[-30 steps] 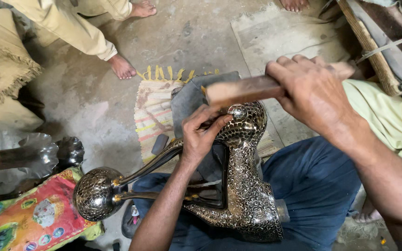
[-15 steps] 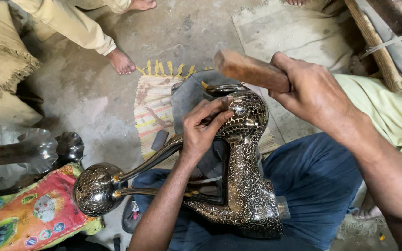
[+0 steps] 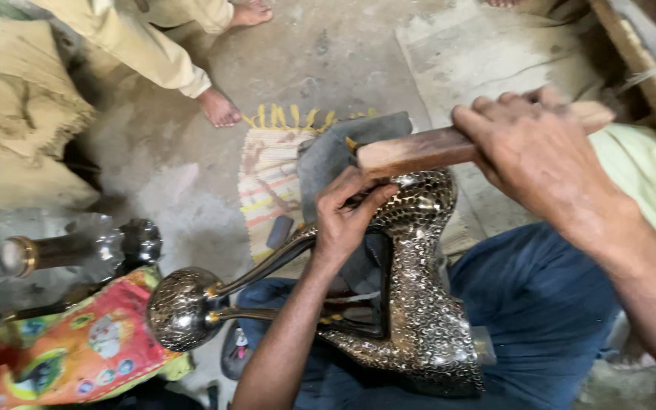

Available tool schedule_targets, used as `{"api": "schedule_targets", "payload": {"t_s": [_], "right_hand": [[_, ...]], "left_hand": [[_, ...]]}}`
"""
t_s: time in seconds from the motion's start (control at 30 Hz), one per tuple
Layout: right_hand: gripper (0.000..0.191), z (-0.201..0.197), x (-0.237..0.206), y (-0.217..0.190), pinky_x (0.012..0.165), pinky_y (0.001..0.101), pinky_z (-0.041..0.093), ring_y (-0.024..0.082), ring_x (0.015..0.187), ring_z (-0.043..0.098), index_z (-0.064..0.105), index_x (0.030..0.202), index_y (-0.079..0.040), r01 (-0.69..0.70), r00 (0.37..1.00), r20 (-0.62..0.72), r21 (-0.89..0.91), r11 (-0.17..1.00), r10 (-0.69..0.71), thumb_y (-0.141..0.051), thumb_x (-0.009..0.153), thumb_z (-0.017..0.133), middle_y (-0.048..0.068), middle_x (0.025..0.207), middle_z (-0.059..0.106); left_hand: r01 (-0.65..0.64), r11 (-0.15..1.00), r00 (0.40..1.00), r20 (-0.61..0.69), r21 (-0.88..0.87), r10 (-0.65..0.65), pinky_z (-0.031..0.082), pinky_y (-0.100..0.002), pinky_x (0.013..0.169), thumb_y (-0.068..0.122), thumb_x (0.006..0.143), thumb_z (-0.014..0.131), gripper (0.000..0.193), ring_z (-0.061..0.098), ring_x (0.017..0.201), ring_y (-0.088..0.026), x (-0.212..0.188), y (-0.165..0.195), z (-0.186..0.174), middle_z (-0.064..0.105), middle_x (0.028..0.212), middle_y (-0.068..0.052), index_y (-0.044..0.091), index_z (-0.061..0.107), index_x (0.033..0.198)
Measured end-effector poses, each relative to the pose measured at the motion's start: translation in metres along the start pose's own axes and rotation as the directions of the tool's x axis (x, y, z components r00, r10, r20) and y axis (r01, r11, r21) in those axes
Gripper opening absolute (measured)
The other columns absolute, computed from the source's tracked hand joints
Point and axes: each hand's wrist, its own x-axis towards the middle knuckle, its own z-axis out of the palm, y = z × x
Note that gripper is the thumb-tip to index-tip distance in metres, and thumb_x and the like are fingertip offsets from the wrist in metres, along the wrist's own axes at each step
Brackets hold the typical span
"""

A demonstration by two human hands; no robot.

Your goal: The person uses a wooden mallet to repeatedly strike a metal chisel held against a silver-colored metal object shaped like a bird. The person holds the object steady with one hand while hammering the chisel with the other to create a textured pattern on the surface.

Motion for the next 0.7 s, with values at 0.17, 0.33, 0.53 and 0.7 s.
{"api": "schedule_targets", "payload": {"t_s": [0.17,0.33,0.53,0.7], "right_hand": [[0.018,0.000,0.000,-0.001,0.063,0.0389,0.060,0.023,0.073,0.067,0.056,0.107,-0.002,-0.087,0.995,0.066,0.160,0.983,0.077,-0.003,0.093,0.068,0.010,0.082,0.065],[0.016,-0.002,-0.001,0.000,0.065,0.0413,0.060,0.023,0.072,0.069,0.057,0.103,-0.004,-0.069,0.997,0.029,0.113,0.991,0.066,-0.007,0.095,0.070,0.009,0.081,0.067],[0.019,-0.006,0.000,-0.005,0.071,0.0423,0.059,0.021,0.075,0.068,0.059,0.105,-0.004,-0.143,0.985,0.102,0.017,0.990,0.141,-0.014,0.093,0.071,0.010,0.081,0.068],[0.016,0.003,-0.002,-0.001,0.078,0.0442,0.058,0.021,0.075,0.067,0.063,0.106,-0.006,0.006,1.000,-0.020,-0.152,0.988,-0.009,-0.010,0.093,0.072,0.008,0.085,0.069]], "left_hand": [[0.011,1.000,1.000,0.021,0.002,-0.011,0.057,-0.027,0.082,0.007,0.094,0.079,0.025,0.070,0.093,-0.014,0.002,0.004,0.000,0.073,0.101,-0.007,0.003,0.075,0.118],[0.057,0.998,0.998,0.022,-0.038,-0.056,0.058,-0.027,0.080,0.009,0.093,0.078,0.028,0.070,0.090,-0.014,0.000,-0.001,-0.001,0.073,0.098,-0.007,0.001,0.074,0.120],[0.042,0.999,0.999,0.014,-0.001,-0.042,0.059,-0.028,0.079,0.013,0.093,0.080,0.028,0.071,0.091,-0.015,-0.002,-0.006,0.000,0.073,0.098,-0.007,0.001,0.074,0.118],[0.059,0.998,0.997,0.051,-0.002,-0.059,0.058,-0.032,0.085,0.012,0.095,0.079,0.026,0.070,0.096,-0.017,-0.002,-0.006,-0.002,0.073,0.101,-0.009,-0.001,0.077,0.118]]}}
